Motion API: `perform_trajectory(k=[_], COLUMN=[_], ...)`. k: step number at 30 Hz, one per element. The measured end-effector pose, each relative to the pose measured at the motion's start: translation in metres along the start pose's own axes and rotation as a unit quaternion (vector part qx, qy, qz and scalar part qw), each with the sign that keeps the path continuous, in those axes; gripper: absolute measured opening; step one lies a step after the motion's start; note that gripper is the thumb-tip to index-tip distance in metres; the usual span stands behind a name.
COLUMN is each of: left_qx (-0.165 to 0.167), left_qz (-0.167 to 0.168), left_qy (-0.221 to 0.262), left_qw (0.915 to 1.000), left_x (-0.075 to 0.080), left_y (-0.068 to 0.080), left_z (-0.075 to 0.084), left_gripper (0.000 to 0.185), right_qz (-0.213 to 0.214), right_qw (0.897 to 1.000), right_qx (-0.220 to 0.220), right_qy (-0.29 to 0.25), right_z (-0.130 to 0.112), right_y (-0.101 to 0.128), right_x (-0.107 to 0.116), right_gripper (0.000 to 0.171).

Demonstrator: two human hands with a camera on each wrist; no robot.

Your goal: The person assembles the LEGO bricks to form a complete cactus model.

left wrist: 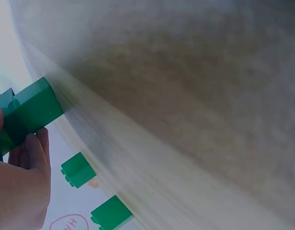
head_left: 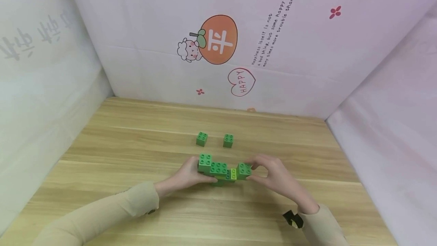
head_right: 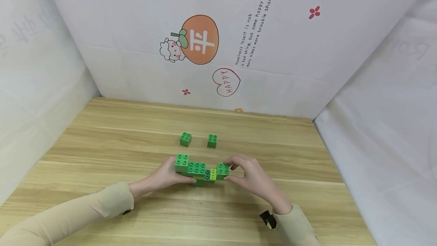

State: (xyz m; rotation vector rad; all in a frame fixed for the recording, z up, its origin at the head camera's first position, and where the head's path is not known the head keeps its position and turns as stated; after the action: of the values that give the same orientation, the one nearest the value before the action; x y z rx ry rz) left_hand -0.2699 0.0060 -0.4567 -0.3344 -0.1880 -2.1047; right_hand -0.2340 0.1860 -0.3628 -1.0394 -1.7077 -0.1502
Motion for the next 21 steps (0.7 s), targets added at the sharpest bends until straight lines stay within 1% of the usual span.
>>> perform_trajectory(k=[5, 10, 17, 21], left_qx=[0.001, 0.004, 0.012, 0.020], left_qz=[-0.001, 0.000, 0.003, 0.005], left_qy=[0.000, -0.001, -0.001, 0.004], left_qw=[1.0000, 1.0000, 0.9999, 0.9998], left_x=[0.000, 0.003, 0.008, 0.010], left_y=[0.000, 0.003, 0.006, 0.008], left_z=[0.001, 0.001, 0.002, 0.000], left_gripper=[0.045, 0.045, 0.049, 0.050], right_qz=[0.007, 0.009, 0.009, 0.009], right_qw=[1.000, 1.000, 1.000, 0.999], right_qx=[0.004, -0.005, -0.021, -0.031], right_qy=[-0.001, 0.002, -0.008, -0.013], right_z=[-0.002, -0.001, 0.008, 0.017], right_y=[-0.001, -0.005, -0.017, -0.025], right_x=[0.006, 0.009, 0.009, 0.007], right_gripper=[0.039, 0.035, 0.027, 0.023])
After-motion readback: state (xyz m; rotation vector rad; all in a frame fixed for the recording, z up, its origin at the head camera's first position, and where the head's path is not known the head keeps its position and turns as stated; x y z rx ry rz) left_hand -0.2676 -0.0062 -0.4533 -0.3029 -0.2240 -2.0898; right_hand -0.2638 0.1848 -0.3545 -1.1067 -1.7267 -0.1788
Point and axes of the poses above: each hand's wrist, its own y-axis away from the middle knuckle, its own x-axis out of the back of the hand, z = x × y, the point moved 10 cm from there along -y, towards the middle knuckle, and after that the axes turned 4 degrees about x, right-handed, at the moved point
